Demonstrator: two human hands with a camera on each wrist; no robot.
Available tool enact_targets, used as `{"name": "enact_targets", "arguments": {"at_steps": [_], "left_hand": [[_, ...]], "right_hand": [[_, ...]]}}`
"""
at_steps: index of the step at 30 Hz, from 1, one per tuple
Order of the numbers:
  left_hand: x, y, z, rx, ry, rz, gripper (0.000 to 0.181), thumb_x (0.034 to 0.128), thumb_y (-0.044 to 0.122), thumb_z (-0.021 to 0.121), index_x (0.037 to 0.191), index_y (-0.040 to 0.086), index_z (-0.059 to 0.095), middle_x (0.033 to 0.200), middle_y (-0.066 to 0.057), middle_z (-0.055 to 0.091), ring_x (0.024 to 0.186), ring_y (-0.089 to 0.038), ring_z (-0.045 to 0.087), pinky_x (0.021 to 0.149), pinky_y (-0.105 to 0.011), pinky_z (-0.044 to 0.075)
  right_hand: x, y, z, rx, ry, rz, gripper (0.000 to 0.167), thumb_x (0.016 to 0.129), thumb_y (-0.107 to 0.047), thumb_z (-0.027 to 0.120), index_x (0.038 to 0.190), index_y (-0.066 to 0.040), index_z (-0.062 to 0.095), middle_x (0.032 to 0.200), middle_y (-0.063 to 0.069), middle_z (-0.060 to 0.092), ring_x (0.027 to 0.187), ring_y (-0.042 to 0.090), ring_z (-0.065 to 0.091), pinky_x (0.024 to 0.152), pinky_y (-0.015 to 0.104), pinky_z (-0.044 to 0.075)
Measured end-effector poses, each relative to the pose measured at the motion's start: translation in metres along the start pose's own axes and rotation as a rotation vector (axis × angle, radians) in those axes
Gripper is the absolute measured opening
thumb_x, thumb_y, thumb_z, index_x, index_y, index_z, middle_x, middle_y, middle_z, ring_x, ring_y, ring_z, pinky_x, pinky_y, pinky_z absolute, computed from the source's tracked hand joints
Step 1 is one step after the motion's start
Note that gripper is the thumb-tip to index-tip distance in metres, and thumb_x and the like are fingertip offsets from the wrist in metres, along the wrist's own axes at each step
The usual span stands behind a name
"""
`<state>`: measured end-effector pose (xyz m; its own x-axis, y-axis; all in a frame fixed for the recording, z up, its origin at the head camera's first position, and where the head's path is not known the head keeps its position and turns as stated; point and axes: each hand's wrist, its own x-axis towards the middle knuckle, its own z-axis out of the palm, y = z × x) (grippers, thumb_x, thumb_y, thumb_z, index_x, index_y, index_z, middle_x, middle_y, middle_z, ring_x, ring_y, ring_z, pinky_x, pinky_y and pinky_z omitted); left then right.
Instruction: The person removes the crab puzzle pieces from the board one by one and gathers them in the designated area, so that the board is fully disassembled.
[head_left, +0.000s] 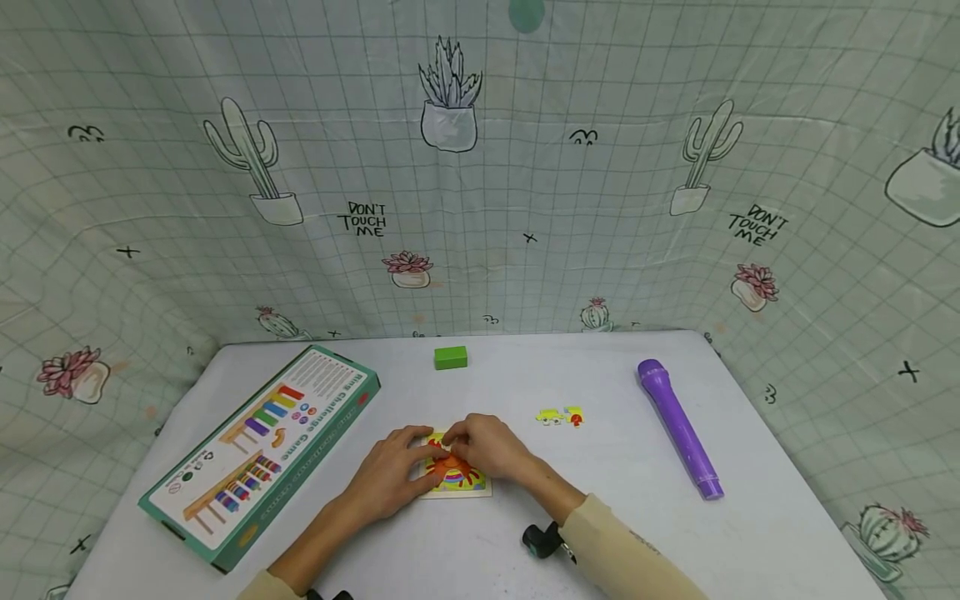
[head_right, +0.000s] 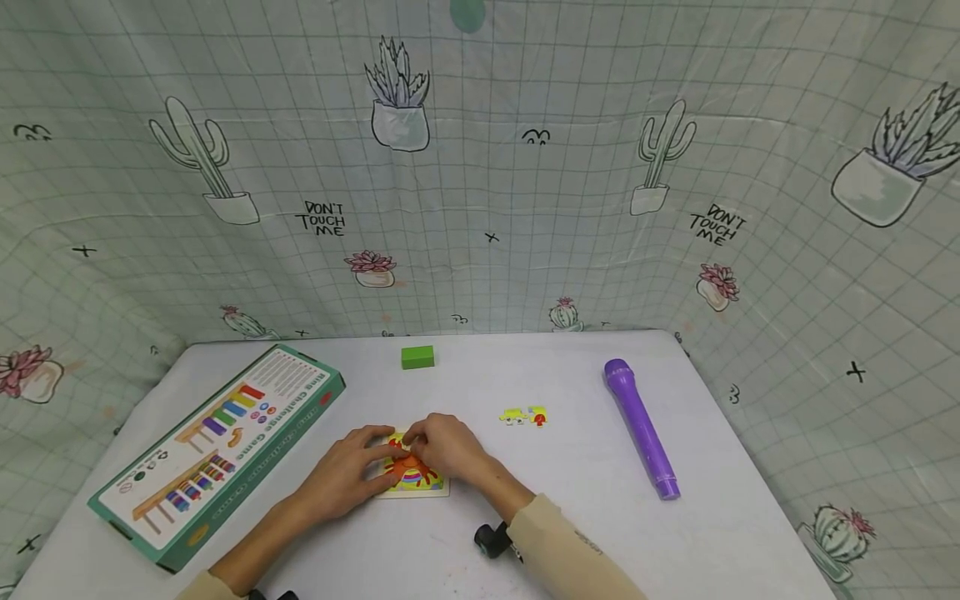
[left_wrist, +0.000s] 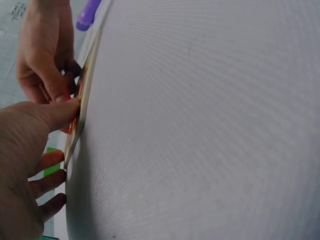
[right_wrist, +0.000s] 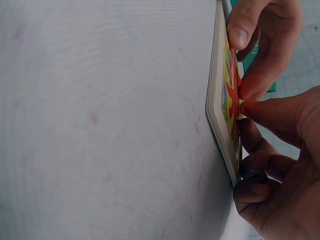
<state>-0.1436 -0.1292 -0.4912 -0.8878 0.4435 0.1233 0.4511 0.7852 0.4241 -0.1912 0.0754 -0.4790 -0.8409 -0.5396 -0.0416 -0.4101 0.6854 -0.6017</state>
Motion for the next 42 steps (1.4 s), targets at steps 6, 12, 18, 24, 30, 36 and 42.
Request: {"name": "enact_targets", "arguments": {"at_steps": [6, 12, 18, 24, 30, 36, 42], "left_hand": [[0.0005, -0.0008, 0.0016, 0.004, 0.006, -0.005, 0.031, 0.0893, 0.036, 0.075, 0.119, 0.027, 0.075, 0.140, -0.009, 0.055, 0.128, -0.034, 0.051, 0.099, -0.058, 0.044], [0.0005, -0.0011, 0.0015, 0.002, 0.004, -0.004, 0.031, 0.0899, 0.037, 0.075, 0.119, 0.028, 0.075, 0.140, -0.009, 0.055, 0.128, -0.035, 0.051, 0.098, -0.058, 0.044], [0.0004, -0.0016, 0.0020, 0.002, -0.002, -0.008, 0.032, 0.0901, 0.038, 0.075, 0.120, 0.028, 0.074, 0.140, -0.008, 0.055, 0.129, -0.034, 0.051, 0.098, -0.057, 0.044], [0.0005, -0.0019, 0.0021, 0.007, 0.001, 0.002, 0.030, 0.0905, 0.038, 0.074, 0.119, 0.027, 0.075, 0.139, -0.008, 0.056, 0.127, -0.034, 0.052, 0.097, -0.057, 0.045], [0.0003, -0.0018, 0.0014, 0.004, 0.000, 0.007, 0.030, 0.0901, 0.037, 0.074, 0.118, 0.026, 0.075, 0.137, -0.008, 0.056, 0.125, -0.034, 0.052, 0.097, -0.058, 0.045], [0.0006, -0.0014, 0.0013, 0.000, -0.004, -0.004, 0.031, 0.0893, 0.037, 0.075, 0.119, 0.027, 0.075, 0.138, -0.008, 0.055, 0.125, -0.034, 0.052, 0.097, -0.057, 0.045], [0.0008, -0.0007, 0.0009, -0.027, -0.001, -0.012, 0.029, 0.0882, 0.035, 0.077, 0.116, 0.025, 0.077, 0.141, -0.010, 0.053, 0.127, -0.035, 0.051, 0.099, -0.058, 0.044]], "right_hand": [[0.0012, 0.0012, 0.0013, 0.020, -0.008, 0.011, 0.019, 0.094, -0.008, 0.063, 0.106, -0.011, 0.077, 0.085, -0.008, 0.065, 0.074, 0.007, 0.053, 0.070, 0.024, 0.045], [0.0015, 0.0021, 0.0025, 0.020, -0.006, 0.010, 0.019, 0.094, -0.007, 0.062, 0.106, -0.012, 0.076, 0.089, -0.006, 0.066, 0.076, 0.008, 0.054, 0.072, 0.024, 0.045], [0.0010, 0.0021, 0.0021, 0.031, -0.006, 0.008, 0.018, 0.094, -0.007, 0.063, 0.107, -0.012, 0.075, 0.085, -0.007, 0.064, 0.072, 0.007, 0.053, 0.069, 0.024, 0.045], [0.0021, 0.0018, 0.0014, 0.064, 0.004, 0.038, 0.025, 0.096, -0.011, 0.063, 0.120, -0.010, 0.070, 0.074, -0.007, 0.059, 0.060, 0.006, 0.051, 0.058, 0.023, 0.043], [0.0031, 0.0010, 0.0022, 0.033, -0.001, 0.035, 0.028, 0.097, -0.014, 0.063, 0.123, -0.008, 0.071, 0.077, -0.007, 0.058, 0.065, 0.007, 0.050, 0.059, 0.023, 0.041], [0.0041, 0.0004, 0.0020, 0.044, 0.005, 0.034, 0.025, 0.097, -0.015, 0.064, 0.120, -0.009, 0.071, 0.076, -0.007, 0.059, 0.062, 0.006, 0.051, 0.058, 0.023, 0.042], [0.0073, 0.0008, 0.0017, 0.083, 0.022, 0.042, 0.017, 0.097, -0.015, 0.064, 0.112, -0.011, 0.070, 0.078, -0.007, 0.061, 0.063, 0.007, 0.054, 0.058, 0.023, 0.045]]}}
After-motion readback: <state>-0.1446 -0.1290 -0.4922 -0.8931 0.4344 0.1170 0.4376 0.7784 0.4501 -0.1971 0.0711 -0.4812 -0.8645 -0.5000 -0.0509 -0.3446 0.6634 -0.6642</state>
